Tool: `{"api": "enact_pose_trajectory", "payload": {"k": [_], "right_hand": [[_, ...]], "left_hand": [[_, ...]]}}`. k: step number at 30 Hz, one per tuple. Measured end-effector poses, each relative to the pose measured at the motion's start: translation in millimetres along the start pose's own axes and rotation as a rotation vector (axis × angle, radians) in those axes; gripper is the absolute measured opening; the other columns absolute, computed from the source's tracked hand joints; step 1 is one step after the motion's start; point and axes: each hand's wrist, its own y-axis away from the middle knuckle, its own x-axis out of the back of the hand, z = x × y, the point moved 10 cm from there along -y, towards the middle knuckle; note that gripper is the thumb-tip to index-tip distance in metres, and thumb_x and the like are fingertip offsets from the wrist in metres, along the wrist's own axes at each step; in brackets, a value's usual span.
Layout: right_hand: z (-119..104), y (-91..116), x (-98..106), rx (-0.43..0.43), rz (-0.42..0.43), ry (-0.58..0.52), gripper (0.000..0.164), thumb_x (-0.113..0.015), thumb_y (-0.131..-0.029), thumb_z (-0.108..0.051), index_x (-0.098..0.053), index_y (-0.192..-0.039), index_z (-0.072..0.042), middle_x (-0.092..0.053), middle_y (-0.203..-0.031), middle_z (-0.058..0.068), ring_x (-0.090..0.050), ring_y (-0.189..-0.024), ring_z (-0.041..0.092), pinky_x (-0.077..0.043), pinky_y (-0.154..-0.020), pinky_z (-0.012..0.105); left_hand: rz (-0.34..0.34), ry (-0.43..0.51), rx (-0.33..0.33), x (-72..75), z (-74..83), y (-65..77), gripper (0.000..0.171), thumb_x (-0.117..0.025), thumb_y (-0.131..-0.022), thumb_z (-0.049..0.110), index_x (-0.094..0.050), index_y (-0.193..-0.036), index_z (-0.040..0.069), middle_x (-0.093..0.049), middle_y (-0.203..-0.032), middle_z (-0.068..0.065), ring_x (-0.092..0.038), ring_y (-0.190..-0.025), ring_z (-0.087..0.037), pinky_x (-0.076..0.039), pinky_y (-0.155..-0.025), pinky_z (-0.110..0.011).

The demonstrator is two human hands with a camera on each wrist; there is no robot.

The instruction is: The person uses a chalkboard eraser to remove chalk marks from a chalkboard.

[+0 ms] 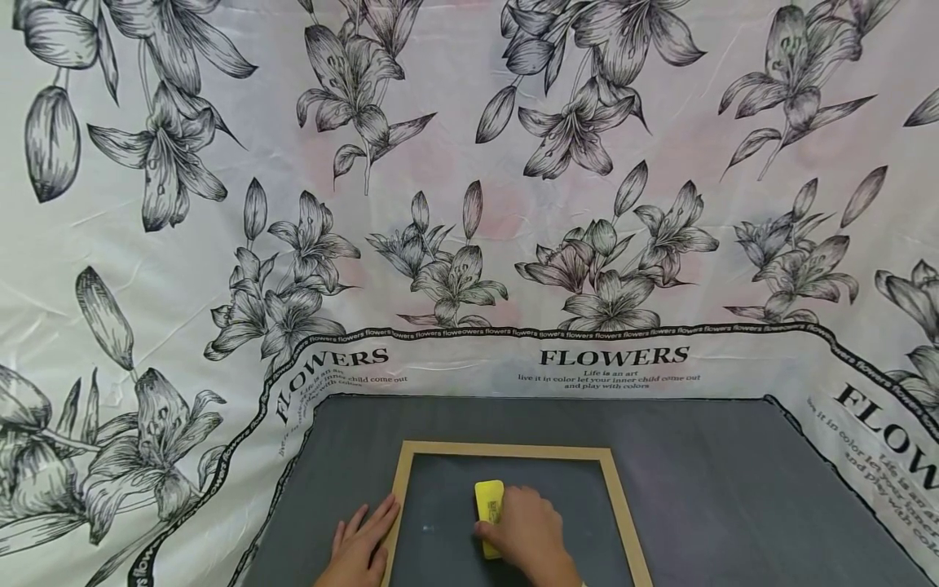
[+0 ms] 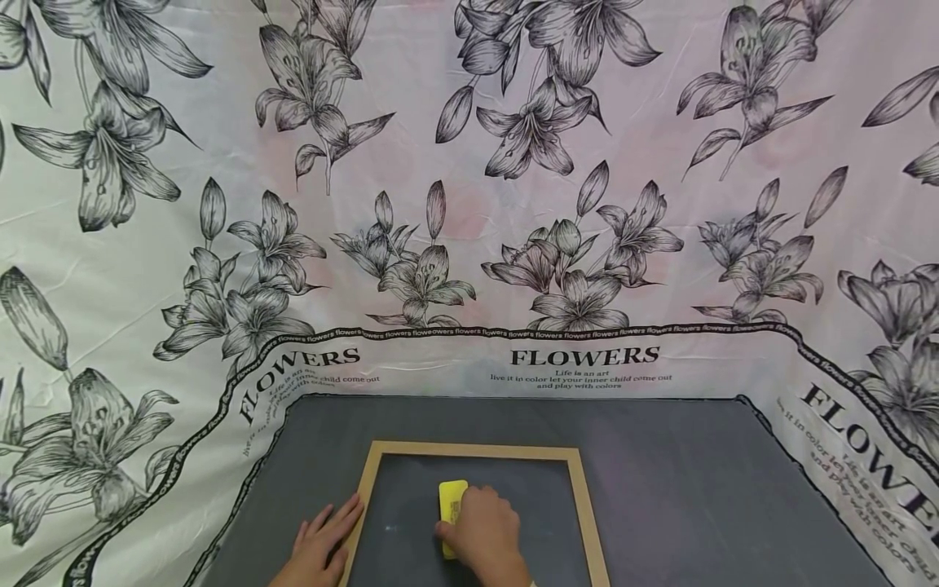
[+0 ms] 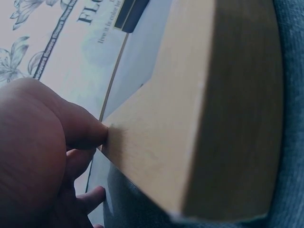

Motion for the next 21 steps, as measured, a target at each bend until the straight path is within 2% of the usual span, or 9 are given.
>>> {"api": "enact_pose_trajectory", "payload": {"k": [5,14,21], "right_hand": [[11,-1,3,-0.018,0.008,0.015,0.064,-0.087,-0.066,-0.056,-0.070,-0.103,-0.006,-0.057,-0.079,0.005,-0.054,-0.070,0.024,-0.051,-0.065,0.047],[26,-1,11,-0.019,0.024,0.017,0.060,-0.086,-0.068,-0.055,-0.069,-0.098,-0.006,-0.055,-0.077,0.005,-0.053,-0.068,0.023,-0.049,-0.061,0.044],[38,0,16,-0.025,0.030,0.007,0.057,-0.085,-0.069,-0.055,-0.069,-0.095,-0.007,-0.054,-0.075,0.004,-0.052,-0.066,0.022,-0.047,-0.058,0.042]], "left_hand": [[0.003,-0.007,0.003,-0.4,-0.1,0.6,0.062,-0.055,-0.094,0.000,-0.045,-0.153,0.014,-0.033,-0.163,-0.012,-0.014,-0.145,-0.059,0.003,-0.099,-0.085],[0.001,0.002,0.046,1.7,-1.9,-0.1,0.063,-0.056,-0.094,0.000,-0.044,-0.154,0.016,-0.034,-0.163,-0.009,-0.014,-0.146,-0.058,0.004,-0.100,-0.084],[0.002,0.009,0.044,1.2,-2.4,0.0,0.063,-0.057,-0.095,0.001,-0.044,-0.154,0.017,-0.034,-0.163,-0.008,-0.014,-0.146,-0.058,0.003,-0.101,-0.084]]}}
